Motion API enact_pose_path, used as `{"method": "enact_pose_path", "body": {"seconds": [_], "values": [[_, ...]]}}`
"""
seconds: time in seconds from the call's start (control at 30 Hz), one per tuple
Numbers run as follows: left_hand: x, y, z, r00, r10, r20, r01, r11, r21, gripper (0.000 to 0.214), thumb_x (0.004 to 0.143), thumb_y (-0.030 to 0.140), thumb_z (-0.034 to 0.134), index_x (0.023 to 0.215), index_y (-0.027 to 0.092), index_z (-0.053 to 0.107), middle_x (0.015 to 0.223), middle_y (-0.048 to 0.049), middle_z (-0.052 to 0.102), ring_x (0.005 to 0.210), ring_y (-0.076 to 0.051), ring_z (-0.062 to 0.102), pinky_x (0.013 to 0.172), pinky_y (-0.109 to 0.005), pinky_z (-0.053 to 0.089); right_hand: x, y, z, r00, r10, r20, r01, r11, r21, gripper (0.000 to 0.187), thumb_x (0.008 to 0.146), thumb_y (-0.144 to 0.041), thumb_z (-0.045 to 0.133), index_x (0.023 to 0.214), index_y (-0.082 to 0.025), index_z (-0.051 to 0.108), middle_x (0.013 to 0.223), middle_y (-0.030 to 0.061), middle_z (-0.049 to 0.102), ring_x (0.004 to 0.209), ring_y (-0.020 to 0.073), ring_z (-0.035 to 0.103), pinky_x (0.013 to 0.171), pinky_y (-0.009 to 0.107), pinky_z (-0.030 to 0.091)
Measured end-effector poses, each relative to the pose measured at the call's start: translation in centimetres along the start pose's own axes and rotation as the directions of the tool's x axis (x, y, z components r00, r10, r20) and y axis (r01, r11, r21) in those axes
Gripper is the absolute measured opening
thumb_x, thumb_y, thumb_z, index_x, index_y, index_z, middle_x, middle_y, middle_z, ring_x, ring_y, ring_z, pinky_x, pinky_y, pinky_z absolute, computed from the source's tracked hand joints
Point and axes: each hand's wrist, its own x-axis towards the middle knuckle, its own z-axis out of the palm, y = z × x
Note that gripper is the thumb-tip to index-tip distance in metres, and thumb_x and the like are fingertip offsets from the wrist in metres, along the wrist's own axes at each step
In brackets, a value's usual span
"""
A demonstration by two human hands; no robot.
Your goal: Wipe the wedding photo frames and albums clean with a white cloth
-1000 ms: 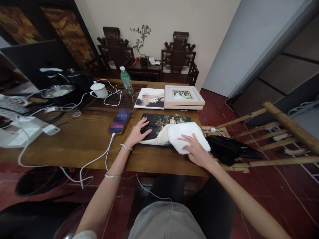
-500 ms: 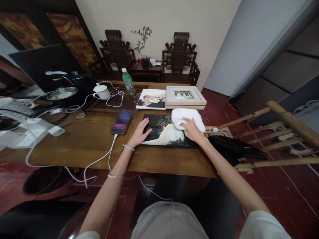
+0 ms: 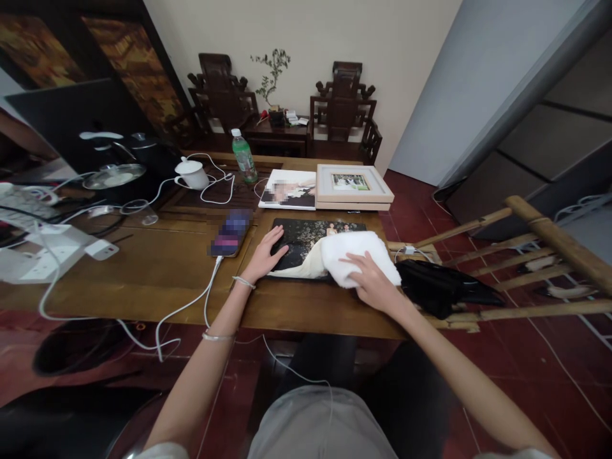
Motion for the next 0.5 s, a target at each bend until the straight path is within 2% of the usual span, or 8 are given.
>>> {"method": "enact_pose_path", "body": {"seconds": [0.17,0.27,0.37,0.5], "values": [[0.0,-0.4,-0.1,0.999,0.011,0.031,-0.011,1.000,0.022,0.052,0.090,0.044,0.049,0.137,0.021,0.047,0.150,-0.0094,0.038,0.140,-0.024,0.032,0.115,-0.047,0.023,6.1,5.2,0.0,0.986,0.165,0.028,-0.163,0.985,-0.056,0.054,0.067,0.002,0.042,0.115,-0.011,0.063,0.132,0.0211,0.053,0.133,0.0320,0.038,0.108,0.061,0.024],[-0.1,-0.5,0.0,0.999,0.014,0.033,-0.014,1.000,0.025,0.052,0.090,0.043,0.048,0.137,0.020,0.047,0.150,-0.0105,0.037,0.140,-0.024,0.031,0.115,-0.046,0.022,8.6,6.8,-0.2,0.977,0.213,0.013,-0.212,0.975,-0.069,0.057,0.070,0.002,0.040,0.123,-0.010,0.059,0.133,0.0230,0.052,0.132,0.0333,0.039,0.105,0.063,0.026],[-0.1,-0.5,0.1,0.999,0.017,0.029,-0.017,1.000,0.025,0.052,0.090,0.043,0.048,0.136,0.019,0.048,0.150,-0.0119,0.038,0.140,-0.024,0.031,0.115,-0.046,0.022,8.8,6.3,-0.1,0.975,0.221,0.011,-0.220,0.972,-0.078,0.057,0.072,0.002,0.039,0.124,-0.008,0.057,0.135,0.0249,0.050,0.133,0.0348,0.037,0.105,0.065,0.025],[-0.1,-0.5,0.2,1.000,0.015,0.013,-0.015,1.000,0.020,0.051,0.089,0.043,0.049,0.136,0.021,0.049,0.149,-0.0105,0.039,0.139,-0.024,0.032,0.115,-0.047,0.024,5.7,1.9,0.4,0.989,0.136,0.056,-0.131,0.988,-0.087,0.054,0.069,0.004,0.040,0.114,-0.014,0.063,0.141,0.0176,0.047,0.137,0.0342,0.031,0.107,0.066,0.020]]}}
